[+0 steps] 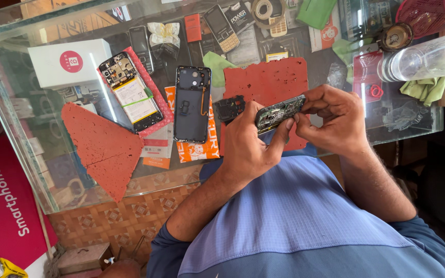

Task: The person manipulates internal circuit boards and components of a mobile phone by hand on a glass table.

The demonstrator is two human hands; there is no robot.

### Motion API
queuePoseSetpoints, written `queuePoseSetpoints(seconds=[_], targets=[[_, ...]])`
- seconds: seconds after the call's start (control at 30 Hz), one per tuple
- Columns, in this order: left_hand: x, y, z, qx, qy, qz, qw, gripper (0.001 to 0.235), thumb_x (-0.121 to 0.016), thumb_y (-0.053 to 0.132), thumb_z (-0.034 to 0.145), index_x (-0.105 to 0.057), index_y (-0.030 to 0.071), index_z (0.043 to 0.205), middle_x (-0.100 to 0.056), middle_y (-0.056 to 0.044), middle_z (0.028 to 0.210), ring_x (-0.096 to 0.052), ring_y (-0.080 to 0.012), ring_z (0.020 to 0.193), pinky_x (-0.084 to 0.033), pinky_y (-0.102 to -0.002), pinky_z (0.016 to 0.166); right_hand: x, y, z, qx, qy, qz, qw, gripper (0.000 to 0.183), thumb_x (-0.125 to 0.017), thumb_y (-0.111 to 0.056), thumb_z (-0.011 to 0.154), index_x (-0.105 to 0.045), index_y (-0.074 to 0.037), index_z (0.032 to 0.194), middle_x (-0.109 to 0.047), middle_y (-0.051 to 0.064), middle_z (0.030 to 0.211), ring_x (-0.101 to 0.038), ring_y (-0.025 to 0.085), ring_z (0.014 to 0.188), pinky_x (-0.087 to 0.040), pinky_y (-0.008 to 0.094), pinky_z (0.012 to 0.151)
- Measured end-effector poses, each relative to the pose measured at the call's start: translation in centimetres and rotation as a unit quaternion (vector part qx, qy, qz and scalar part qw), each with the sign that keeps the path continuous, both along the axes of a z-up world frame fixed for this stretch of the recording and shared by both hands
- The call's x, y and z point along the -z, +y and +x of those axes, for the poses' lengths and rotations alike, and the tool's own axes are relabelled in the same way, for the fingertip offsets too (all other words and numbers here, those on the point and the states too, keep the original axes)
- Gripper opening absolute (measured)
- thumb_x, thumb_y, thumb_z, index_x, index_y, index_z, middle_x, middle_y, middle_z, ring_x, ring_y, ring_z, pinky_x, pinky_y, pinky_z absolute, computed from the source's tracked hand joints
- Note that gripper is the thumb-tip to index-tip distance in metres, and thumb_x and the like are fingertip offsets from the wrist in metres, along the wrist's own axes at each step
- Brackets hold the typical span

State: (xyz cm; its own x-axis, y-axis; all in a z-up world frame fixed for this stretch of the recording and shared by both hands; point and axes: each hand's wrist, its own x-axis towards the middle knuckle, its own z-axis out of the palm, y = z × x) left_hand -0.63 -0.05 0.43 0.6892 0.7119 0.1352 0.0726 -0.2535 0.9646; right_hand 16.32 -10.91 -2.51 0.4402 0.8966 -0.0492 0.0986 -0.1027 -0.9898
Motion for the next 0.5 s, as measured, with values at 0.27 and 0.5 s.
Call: queuePoseSetpoints(seconds=[0.27, 0.5], targets=[[0.6, 0.6, -0.9, 0.055, 0.018, 0.016, 0.998, 0.016, -0.062, 0.011, 0.101, -0.051, 0.0, 0.104, -0.063, -0.014, 0.08, -0.067, -0.0315, 0.073, -0.051, -0.042, 0.068, 0.5, 0.4, 0.8, 0.001, -0.058, -0.082, 0.995, 0.025, -0.074, 0.01, 0.083, -0.061, 0.005, 0.104, -0.07, 0.007, 0.087, -0.059, 0.005, 0.077, -0.045, 0.02, 0.064], [4.9, 0.9, -0.3, 0.001, -0.073, -0.206, 0.976, 0.024, -0.058, 0.012, 0.108, -0.056, -0.003, 0.127, -0.067, -0.003, 0.098, -0.059, -0.0069, 0.082, -0.05, -0.026, 0.072, -1.4, 1.6, -0.5, -0.056, -0.072, 0.115, 0.989, 0.069, -0.077, -0.009, 0.095, -0.039, -0.001, 0.152, -0.054, 0.02, 0.158, -0.058, 0.028, 0.144, -0.052, 0.042, 0.12]])
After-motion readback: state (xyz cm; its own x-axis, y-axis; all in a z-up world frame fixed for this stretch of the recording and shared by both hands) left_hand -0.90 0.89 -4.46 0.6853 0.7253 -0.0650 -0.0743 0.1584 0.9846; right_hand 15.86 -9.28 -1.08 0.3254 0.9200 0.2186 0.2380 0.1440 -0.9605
